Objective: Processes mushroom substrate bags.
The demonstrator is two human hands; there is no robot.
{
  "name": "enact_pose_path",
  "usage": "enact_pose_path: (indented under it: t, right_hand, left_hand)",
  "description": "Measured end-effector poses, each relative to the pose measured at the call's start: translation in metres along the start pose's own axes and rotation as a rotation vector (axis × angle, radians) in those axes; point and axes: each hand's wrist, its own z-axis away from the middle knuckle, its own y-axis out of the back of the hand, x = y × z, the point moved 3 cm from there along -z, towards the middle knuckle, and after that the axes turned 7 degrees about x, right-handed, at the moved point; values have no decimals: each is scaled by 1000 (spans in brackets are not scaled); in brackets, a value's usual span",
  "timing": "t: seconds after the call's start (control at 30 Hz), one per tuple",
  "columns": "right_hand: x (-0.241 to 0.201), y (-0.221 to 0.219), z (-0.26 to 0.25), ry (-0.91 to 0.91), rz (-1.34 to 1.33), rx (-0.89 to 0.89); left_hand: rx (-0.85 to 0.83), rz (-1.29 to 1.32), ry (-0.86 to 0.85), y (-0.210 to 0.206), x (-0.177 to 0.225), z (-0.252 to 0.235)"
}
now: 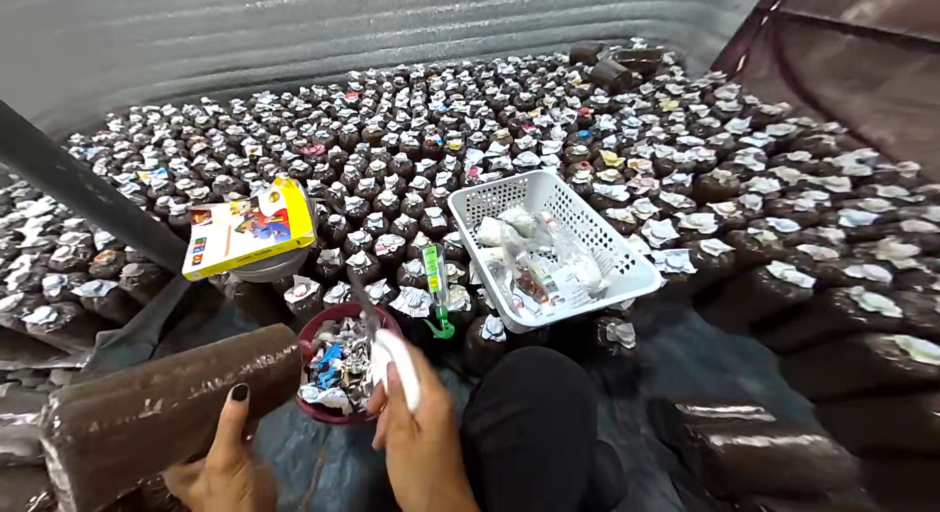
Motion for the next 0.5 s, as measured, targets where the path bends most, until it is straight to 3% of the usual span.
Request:
enact_pose_path:
  t: [0.1, 0.13, 0.2, 0.27, 0.33, 0.4, 0.5]
  right_hand:
    - [-3, -6, 9, 275, -119, 95]
    - [14, -14, 20, 214, -61, 24]
    - [40, -23, 34, -214, 95, -304]
    - [39, -22, 30, -428, 73, -391]
    - [13, -9, 22, -288, -30, -242]
    - [-12, -4, 12, 29, -154, -39]
    - [1, -17, 10, 375, -228, 149]
  left_hand:
    - [38, -15, 62, 1, -4, -1]
    - [43, -24, 79, 2, -4, 1]
    - [21, -34, 61, 4, -5, 2]
    - [-18, -35, -11, 7, -7, -4]
    - [14, -29, 28, 12, -10, -4]
    - [43, -7, 141, 13, -11, -4]
    - [46, 3, 169, 8, -13, -4]
